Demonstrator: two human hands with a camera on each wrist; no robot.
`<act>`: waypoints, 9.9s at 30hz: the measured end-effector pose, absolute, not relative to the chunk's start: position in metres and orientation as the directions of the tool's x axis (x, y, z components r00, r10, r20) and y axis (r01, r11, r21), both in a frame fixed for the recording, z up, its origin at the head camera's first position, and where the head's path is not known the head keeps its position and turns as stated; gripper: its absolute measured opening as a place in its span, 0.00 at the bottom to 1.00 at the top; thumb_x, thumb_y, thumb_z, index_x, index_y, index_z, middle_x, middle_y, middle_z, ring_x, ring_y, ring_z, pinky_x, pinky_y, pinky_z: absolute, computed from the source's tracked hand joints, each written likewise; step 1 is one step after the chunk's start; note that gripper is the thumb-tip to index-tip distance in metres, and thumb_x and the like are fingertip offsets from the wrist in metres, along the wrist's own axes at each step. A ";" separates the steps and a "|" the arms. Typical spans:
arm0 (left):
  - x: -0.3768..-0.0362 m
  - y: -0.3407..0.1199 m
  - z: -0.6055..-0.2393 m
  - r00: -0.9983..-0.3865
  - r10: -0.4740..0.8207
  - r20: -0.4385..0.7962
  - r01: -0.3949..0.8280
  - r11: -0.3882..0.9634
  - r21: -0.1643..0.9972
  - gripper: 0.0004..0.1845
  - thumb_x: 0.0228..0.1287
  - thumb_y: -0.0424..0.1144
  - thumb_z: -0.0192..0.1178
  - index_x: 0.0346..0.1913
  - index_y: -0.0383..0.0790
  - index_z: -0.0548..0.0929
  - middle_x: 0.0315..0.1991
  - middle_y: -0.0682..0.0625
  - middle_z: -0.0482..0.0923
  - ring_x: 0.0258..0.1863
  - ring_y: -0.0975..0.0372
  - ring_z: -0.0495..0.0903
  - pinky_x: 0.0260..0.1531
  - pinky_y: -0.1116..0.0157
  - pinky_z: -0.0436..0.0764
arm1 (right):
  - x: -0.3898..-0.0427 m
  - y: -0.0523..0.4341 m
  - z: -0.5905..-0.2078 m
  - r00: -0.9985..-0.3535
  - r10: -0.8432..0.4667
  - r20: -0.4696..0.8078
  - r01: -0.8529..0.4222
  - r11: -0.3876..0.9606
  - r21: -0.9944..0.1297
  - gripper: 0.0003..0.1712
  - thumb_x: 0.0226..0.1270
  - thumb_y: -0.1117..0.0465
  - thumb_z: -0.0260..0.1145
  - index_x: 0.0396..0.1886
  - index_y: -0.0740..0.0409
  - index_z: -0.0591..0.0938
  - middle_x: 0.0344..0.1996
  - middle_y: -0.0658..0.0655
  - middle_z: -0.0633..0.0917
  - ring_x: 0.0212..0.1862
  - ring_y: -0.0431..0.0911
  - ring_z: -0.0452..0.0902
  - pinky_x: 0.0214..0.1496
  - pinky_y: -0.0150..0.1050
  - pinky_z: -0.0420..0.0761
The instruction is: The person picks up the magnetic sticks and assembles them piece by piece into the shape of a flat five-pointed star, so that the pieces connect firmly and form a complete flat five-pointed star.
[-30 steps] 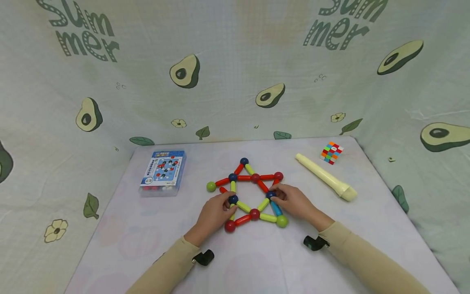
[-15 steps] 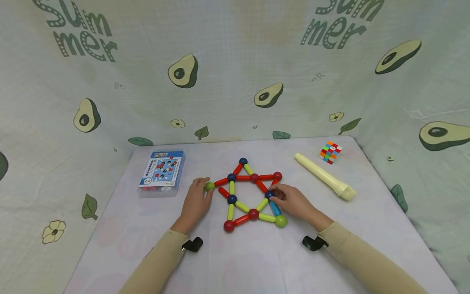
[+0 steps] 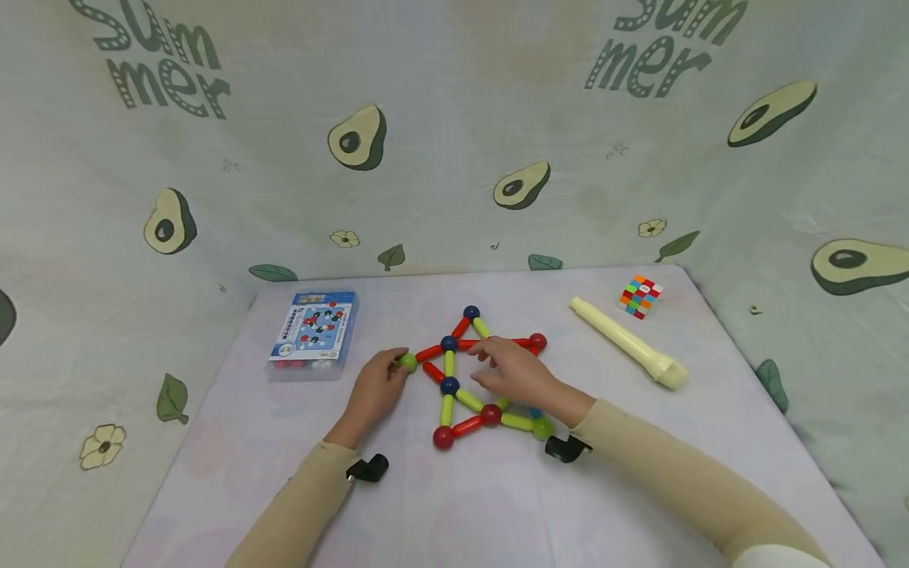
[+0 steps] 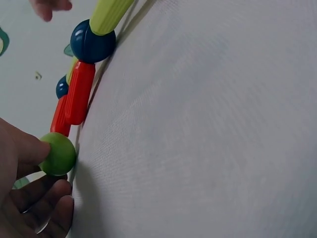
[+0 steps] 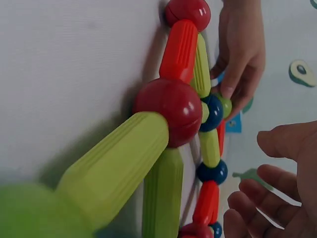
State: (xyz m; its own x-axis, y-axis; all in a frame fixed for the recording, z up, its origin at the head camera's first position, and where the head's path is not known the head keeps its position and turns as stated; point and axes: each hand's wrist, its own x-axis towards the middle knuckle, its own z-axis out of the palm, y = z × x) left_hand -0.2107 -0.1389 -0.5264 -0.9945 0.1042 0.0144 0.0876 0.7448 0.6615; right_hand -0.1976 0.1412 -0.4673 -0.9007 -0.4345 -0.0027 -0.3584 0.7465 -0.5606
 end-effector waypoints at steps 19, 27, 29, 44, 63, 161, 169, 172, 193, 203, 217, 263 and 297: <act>-0.211 -0.143 -0.526 -0.988 0.157 -0.004 0.112 0.724 0.681 0.20 0.74 0.40 0.61 0.65 0.43 0.80 0.49 0.48 0.81 0.45 0.57 0.78 0.48 0.58 0.80 | -0.214 0.070 -0.487 -0.879 -0.466 -0.100 -0.377 0.808 -0.453 0.30 0.68 0.49 0.72 0.66 0.54 0.77 0.46 0.51 0.85 0.34 0.41 0.77 0.32 0.30 0.78; -0.212 -0.148 -0.527 -0.988 0.155 -0.003 0.110 0.717 0.689 0.20 0.73 0.40 0.62 0.65 0.43 0.80 0.45 0.49 0.80 0.41 0.58 0.76 0.44 0.60 0.78 | -0.217 0.058 -0.491 -0.894 -0.444 -0.063 -0.369 0.808 -0.460 0.25 0.69 0.53 0.71 0.62 0.55 0.79 0.41 0.52 0.86 0.27 0.40 0.76 0.26 0.30 0.76; -0.211 -0.148 -0.527 -0.988 0.153 -0.001 0.110 0.715 0.690 0.20 0.73 0.40 0.62 0.64 0.43 0.80 0.44 0.49 0.80 0.41 0.58 0.76 0.43 0.60 0.78 | -0.218 0.056 -0.493 -0.898 -0.437 -0.048 -0.374 0.816 -0.442 0.23 0.69 0.53 0.71 0.61 0.55 0.80 0.39 0.51 0.86 0.26 0.40 0.76 0.25 0.30 0.76; -0.211 -0.147 -0.528 -0.989 0.151 -0.004 0.105 0.703 0.703 0.20 0.73 0.40 0.62 0.64 0.42 0.80 0.46 0.48 0.81 0.42 0.58 0.77 0.46 0.58 0.80 | -0.223 0.052 -0.498 -0.904 -0.426 -0.028 -0.387 0.846 -0.367 0.21 0.66 0.50 0.73 0.55 0.54 0.86 0.35 0.49 0.87 0.29 0.40 0.76 0.28 0.30 0.76; -0.206 -0.149 -0.527 -0.989 0.142 -0.026 0.081 0.689 0.720 0.19 0.72 0.42 0.64 0.63 0.42 0.83 0.46 0.49 0.82 0.44 0.58 0.78 0.50 0.56 0.80 | -0.215 0.051 -0.497 -0.878 -0.479 0.001 -0.438 0.802 -0.406 0.17 0.66 0.53 0.73 0.52 0.53 0.86 0.35 0.48 0.87 0.25 0.39 0.74 0.24 0.30 0.73; -0.180 -0.091 -0.509 -0.963 0.246 -0.112 0.150 0.831 0.535 0.36 0.63 0.51 0.70 0.71 0.39 0.74 0.31 0.54 0.74 0.27 0.64 0.72 0.23 0.69 0.71 | -0.238 0.221 -0.509 -0.985 -0.161 -0.055 -0.079 0.720 -0.689 0.23 0.75 0.58 0.64 0.66 0.58 0.77 0.59 0.61 0.80 0.57 0.56 0.75 0.61 0.54 0.77; -0.204 -0.091 -0.499 -0.983 0.173 0.063 0.183 0.879 0.440 0.26 0.66 0.48 0.68 0.65 0.44 0.81 0.46 0.50 0.77 0.42 0.59 0.72 0.37 0.65 0.76 | -0.254 0.199 -0.492 -0.962 -0.267 -0.057 -0.163 0.730 -0.664 0.28 0.72 0.58 0.67 0.69 0.61 0.75 0.60 0.64 0.79 0.61 0.59 0.75 0.63 0.54 0.77; -0.220 -0.090 -0.499 -0.983 0.169 0.070 0.183 0.891 0.416 0.27 0.68 0.47 0.67 0.67 0.43 0.79 0.57 0.46 0.77 0.52 0.55 0.74 0.51 0.59 0.78 | -0.262 0.187 -0.491 -0.943 -0.318 -0.098 -0.185 0.744 -0.642 0.31 0.72 0.55 0.68 0.70 0.60 0.73 0.61 0.63 0.80 0.62 0.58 0.75 0.63 0.53 0.77; -0.266 -0.077 -0.509 -0.984 0.114 -0.137 0.028 0.859 0.512 0.26 0.71 0.48 0.65 0.66 0.41 0.79 0.59 0.45 0.80 0.51 0.53 0.77 0.60 0.55 0.77 | -0.273 0.156 -0.499 -0.905 -0.375 -0.199 -0.203 0.794 -0.573 0.34 0.73 0.52 0.68 0.73 0.57 0.71 0.57 0.58 0.82 0.50 0.49 0.77 0.59 0.45 0.79; -0.264 -0.080 -0.509 -0.979 0.126 -0.158 0.024 0.848 0.529 0.25 0.69 0.48 0.66 0.65 0.42 0.80 0.59 0.44 0.80 0.51 0.52 0.77 0.59 0.54 0.78 | -0.274 0.153 -0.500 -0.910 -0.369 -0.191 -0.217 0.813 -0.541 0.32 0.74 0.53 0.66 0.74 0.55 0.72 0.57 0.57 0.82 0.50 0.49 0.76 0.61 0.46 0.78; -0.260 -0.082 -0.507 -0.972 0.155 -0.176 0.033 0.834 0.551 0.26 0.69 0.49 0.66 0.66 0.43 0.80 0.58 0.44 0.80 0.50 0.53 0.76 0.58 0.55 0.79 | -0.275 0.153 -0.502 -0.912 -0.370 -0.176 -0.229 0.817 -0.530 0.31 0.75 0.54 0.65 0.73 0.56 0.72 0.60 0.60 0.80 0.54 0.51 0.75 0.65 0.50 0.75; -0.230 -0.140 -0.515 -0.983 0.166 -0.077 0.088 0.799 0.595 0.24 0.72 0.47 0.63 0.66 0.44 0.79 0.58 0.46 0.79 0.58 0.53 0.76 0.61 0.52 0.76 | -0.245 0.201 -0.498 -0.962 -0.272 -0.024 -0.211 0.796 -0.567 0.27 0.71 0.56 0.69 0.68 0.57 0.78 0.62 0.62 0.77 0.57 0.55 0.74 0.60 0.52 0.79; -0.186 -0.089 -0.517 -0.967 0.243 -0.073 0.174 0.844 0.508 0.38 0.63 0.53 0.71 0.72 0.40 0.73 0.39 0.55 0.75 0.35 0.63 0.73 0.31 0.70 0.75 | -0.188 0.195 -0.505 -0.943 -0.305 -0.131 -0.142 0.728 -0.671 0.35 0.70 0.55 0.70 0.74 0.54 0.71 0.43 0.50 0.83 0.43 0.43 0.77 0.43 0.39 0.81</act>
